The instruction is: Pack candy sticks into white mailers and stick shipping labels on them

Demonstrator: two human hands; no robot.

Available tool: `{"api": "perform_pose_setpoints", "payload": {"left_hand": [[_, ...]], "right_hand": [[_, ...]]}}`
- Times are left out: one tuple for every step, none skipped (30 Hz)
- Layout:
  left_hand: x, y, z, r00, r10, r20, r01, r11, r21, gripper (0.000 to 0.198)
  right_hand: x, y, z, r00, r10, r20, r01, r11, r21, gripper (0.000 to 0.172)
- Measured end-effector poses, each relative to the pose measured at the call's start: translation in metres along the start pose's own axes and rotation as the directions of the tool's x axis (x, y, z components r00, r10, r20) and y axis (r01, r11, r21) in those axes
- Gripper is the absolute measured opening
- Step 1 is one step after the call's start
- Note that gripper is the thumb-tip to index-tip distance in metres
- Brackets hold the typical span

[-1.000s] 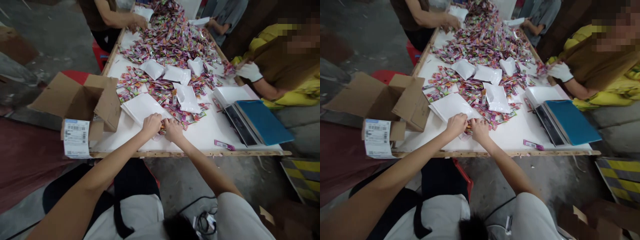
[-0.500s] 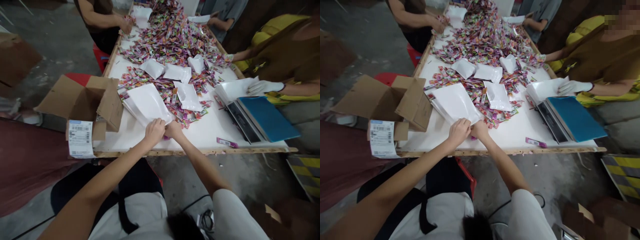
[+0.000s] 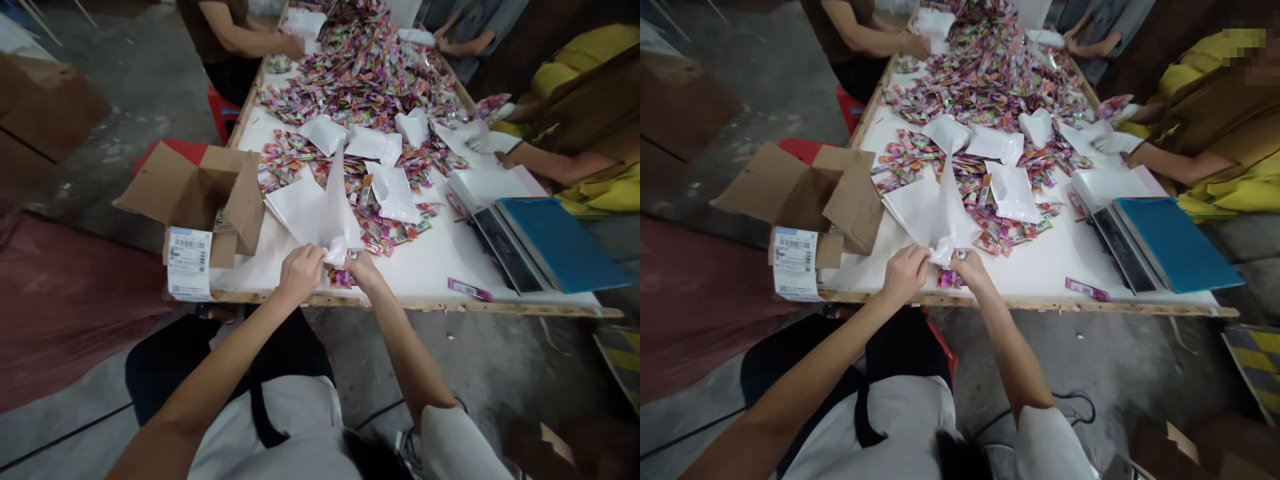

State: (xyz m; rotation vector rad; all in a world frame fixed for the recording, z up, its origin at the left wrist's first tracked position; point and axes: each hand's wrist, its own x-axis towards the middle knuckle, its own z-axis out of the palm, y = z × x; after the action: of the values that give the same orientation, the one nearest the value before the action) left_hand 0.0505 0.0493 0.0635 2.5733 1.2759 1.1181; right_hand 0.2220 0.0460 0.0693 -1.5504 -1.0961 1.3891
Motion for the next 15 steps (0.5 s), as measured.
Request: {"api": "perform_pose_setpoints", "payload": {"left_hand": [[-0.006, 0.001, -0.005, 0.999, 0.037, -0.011, -0.037, 0.999, 0.01, 0.017], [-0.013, 0.002, -0.01, 0.998, 0.058, -0.021, -0.058, 0.998, 0.011, 0.018], [-0.022, 0.003, -0.014, 0.998, 0.061, -0.03, -0.061, 0.998, 0.004, 0.02], [-0.03, 0.005, -0.018, 0.998, 0.051, -0.034, -0.051, 0.999, -0.011, 0.021], [-0.04, 0.008, -0.022, 0.999, 0.031, -0.033, -0.032, 0.999, -0.033, 0.021], [-0.05, 0.011, -0.026, 1.0, 0.004, -0.027, -0.006, 0.998, -0.059, 0.021], [-0.061, 0.015, -0.03, 0.999, -0.027, -0.019, 0.025, 0.996, -0.09, 0.021], [-0.072, 0.019, -0.035, 0.998, -0.07, -0.01, 0.068, 0.989, -0.128, 0.02], [-0.083, 0.025, -0.039, 0.992, -0.129, 0.002, 0.127, 0.976, -0.175, 0.018], [-0.094, 0.03, -0.042, 0.978, -0.209, 0.019, 0.207, 0.951, -0.228, 0.016], [-0.105, 0.036, -0.044, 0.952, -0.302, 0.042, 0.301, 0.91, -0.286, 0.014], [-0.115, 0.041, -0.044, 0.912, -0.404, 0.076, 0.404, 0.847, -0.346, 0.011], [-0.124, 0.046, -0.043, 0.856, -0.504, 0.119, 0.505, 0.763, -0.402, 0.009], [-0.131, 0.05, -0.039, 0.788, -0.592, 0.168, 0.595, 0.664, -0.453, 0.006], [-0.136, 0.054, -0.035, 0.715, -0.663, 0.222, 0.667, 0.552, -0.501, 0.005]], "right_hand": [[-0.002, 0.002, 0.004, 1.0, 0.005, 0.03, -0.009, 0.991, 0.135, 0.034], [-0.005, 0.004, 0.009, 0.999, -0.003, 0.049, -0.009, 0.969, 0.246, 0.036], [-0.009, 0.006, 0.014, 0.998, -0.02, 0.051, 0.002, 0.943, 0.332, 0.037], [-0.013, 0.008, 0.02, 0.998, -0.043, 0.04, 0.024, 0.918, 0.396, 0.038], [-0.019, 0.01, 0.026, 0.998, -0.067, 0.013, 0.055, 0.897, 0.438, 0.038], [-0.026, 0.012, 0.033, 0.996, -0.09, -0.016, 0.087, 0.885, 0.458, 0.038], [-0.034, 0.015, 0.039, 0.993, -0.112, -0.042, 0.119, 0.881, 0.458, 0.038], [-0.042, 0.018, 0.045, 0.989, -0.137, -0.062, 0.15, 0.886, 0.439, 0.038], [-0.052, 0.021, 0.051, 0.984, -0.164, -0.071, 0.178, 0.902, 0.394, 0.038], [-0.061, 0.024, 0.056, 0.979, -0.192, -0.068, 0.203, 0.926, 0.319, 0.038], [-0.07, 0.027, 0.061, 0.975, -0.215, -0.059, 0.222, 0.952, 0.209, 0.037], [-0.078, 0.029, 0.066, 0.974, -0.222, -0.04, 0.224, 0.973, 0.059, 0.036], [-0.083, 0.03, 0.071, 0.978, -0.206, -0.019, 0.202, 0.971, -0.128, 0.034], [-0.086, 0.03, 0.075, 0.986, -0.167, -0.006, 0.156, 0.93, -0.334, 0.032], [-0.087, 0.029, 0.079, 0.993, -0.116, -0.009, 0.094, 0.844, -0.528, 0.03]]}}
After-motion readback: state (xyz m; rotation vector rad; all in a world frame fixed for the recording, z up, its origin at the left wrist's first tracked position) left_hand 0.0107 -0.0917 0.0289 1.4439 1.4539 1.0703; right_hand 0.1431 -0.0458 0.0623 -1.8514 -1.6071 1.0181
